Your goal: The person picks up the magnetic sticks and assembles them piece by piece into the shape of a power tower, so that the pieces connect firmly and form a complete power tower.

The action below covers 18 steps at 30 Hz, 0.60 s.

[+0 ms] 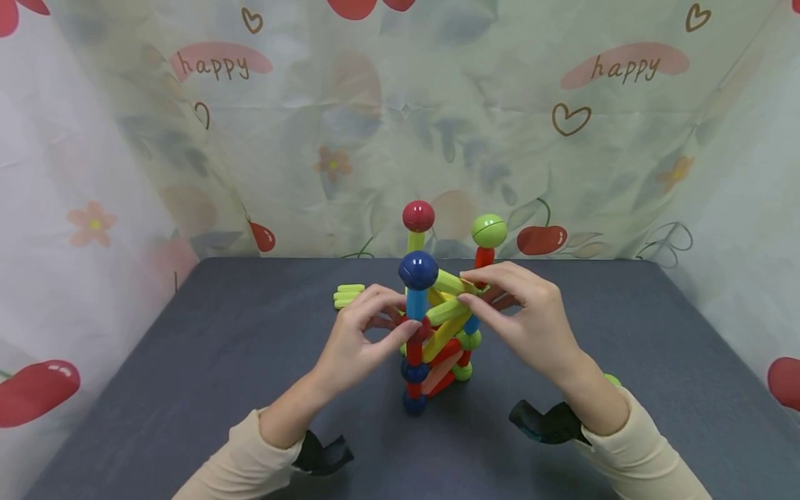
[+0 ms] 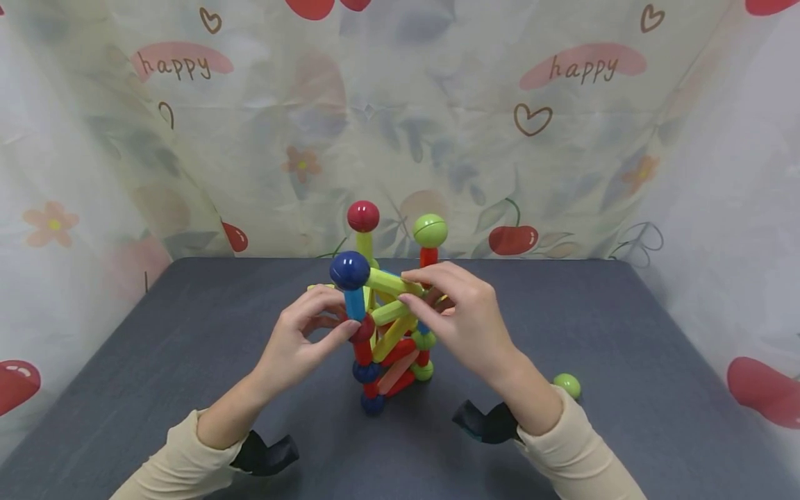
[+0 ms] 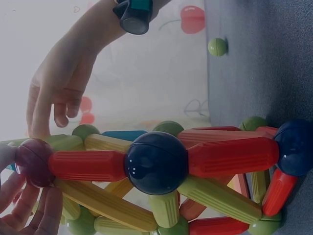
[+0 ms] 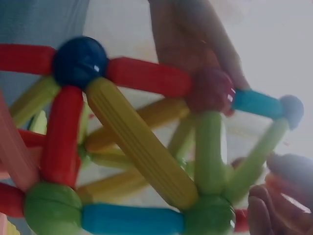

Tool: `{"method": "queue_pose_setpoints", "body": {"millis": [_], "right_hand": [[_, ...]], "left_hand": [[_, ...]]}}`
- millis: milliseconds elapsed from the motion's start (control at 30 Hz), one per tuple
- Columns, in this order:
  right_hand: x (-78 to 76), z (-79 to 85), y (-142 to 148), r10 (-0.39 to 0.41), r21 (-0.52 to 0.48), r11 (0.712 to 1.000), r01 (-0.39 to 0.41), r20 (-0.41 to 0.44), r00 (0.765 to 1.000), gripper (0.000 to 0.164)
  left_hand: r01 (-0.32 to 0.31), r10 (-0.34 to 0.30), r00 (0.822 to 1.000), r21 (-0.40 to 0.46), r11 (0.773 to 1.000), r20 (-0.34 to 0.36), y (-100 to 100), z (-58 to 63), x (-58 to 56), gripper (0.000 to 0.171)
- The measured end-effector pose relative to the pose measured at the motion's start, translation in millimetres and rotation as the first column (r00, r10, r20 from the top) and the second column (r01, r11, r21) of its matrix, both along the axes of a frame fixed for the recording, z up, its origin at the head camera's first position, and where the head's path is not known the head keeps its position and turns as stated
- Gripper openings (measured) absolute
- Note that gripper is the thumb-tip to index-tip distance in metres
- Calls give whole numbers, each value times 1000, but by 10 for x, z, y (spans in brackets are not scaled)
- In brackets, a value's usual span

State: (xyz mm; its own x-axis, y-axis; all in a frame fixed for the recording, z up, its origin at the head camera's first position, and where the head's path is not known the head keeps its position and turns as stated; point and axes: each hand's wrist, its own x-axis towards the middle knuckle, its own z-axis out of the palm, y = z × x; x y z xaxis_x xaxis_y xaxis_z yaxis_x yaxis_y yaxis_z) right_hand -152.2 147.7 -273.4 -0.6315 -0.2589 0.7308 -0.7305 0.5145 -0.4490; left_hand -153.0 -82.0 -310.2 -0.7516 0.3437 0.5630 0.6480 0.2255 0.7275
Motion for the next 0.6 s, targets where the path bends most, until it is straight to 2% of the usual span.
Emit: {"method": "queue_pose_setpoints", "body": {"millis": [133,233,300,367,467,600], "right_hand": [[-48,24,111,20,-138,990,-21,-10,1000,27],[-136,22,226,-20,-224,974,21,8,1000,19],[-228,-2,302,-65,-239,968,77,56,996,15],[-344,-66,376,-101,-204,971,127,134,986,15],[-543,-233,469,-157,-45,983,176,274,949,19],[-780,-516,508,-181,183,977,110,438,881,21]], "left_hand": [[-2,2,1000,-1,1000,-1,0,4,-1,21],[-7,7,1000,-8,1000,1,1,8,-4,20],[-11,11,1000,-13,1000,11,2,6,-6,19],[-12,12,1000,-14,1000,23,3,3,-7,18],[-11,11,999,-13,1000,41,4,-4,-6,18],[-8,9,998,-15,1000,57,6,-7,-6,18]]}}
